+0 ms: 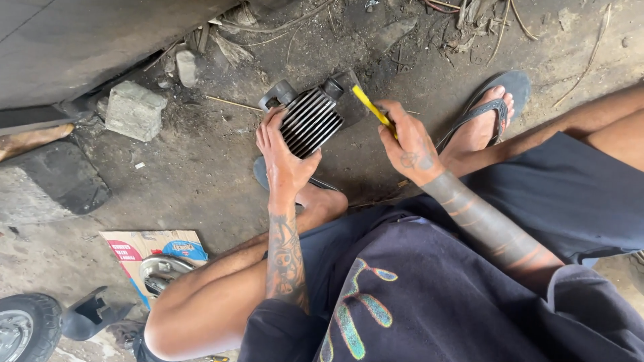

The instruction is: Cleaning a motorcycle engine cylinder with a small brush.

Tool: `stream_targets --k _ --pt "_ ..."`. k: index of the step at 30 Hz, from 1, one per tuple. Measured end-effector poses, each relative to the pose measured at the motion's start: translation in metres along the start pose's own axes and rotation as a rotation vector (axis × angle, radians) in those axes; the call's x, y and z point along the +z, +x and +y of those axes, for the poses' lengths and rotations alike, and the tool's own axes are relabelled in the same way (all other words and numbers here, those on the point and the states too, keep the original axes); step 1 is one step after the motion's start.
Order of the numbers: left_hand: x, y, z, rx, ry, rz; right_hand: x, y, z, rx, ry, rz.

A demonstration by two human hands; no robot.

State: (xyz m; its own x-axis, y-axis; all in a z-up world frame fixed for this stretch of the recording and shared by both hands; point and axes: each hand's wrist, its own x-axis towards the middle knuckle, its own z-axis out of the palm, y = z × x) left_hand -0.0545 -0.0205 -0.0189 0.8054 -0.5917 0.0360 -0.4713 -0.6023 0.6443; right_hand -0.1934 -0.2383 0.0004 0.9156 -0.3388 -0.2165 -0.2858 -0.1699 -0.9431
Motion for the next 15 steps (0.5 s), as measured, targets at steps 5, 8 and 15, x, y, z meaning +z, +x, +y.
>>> stream_targets --k 5,8,15 --pt "-0.001 -0.002 0.000 0.005 -0.009 0.017 0.016 -0.013 -0.004 0.112 0.033 0.110" --pt "0.001 -0.002 -0.002 0.012 0.016 0.023 0.015 -0.011 -0.005 0.097 0.029 0.078" --pt "-0.001 -0.004 -0.002 -0.008 0.003 0.016 0.018 -0.002 -0.018 0.017 -0.091 0.063"
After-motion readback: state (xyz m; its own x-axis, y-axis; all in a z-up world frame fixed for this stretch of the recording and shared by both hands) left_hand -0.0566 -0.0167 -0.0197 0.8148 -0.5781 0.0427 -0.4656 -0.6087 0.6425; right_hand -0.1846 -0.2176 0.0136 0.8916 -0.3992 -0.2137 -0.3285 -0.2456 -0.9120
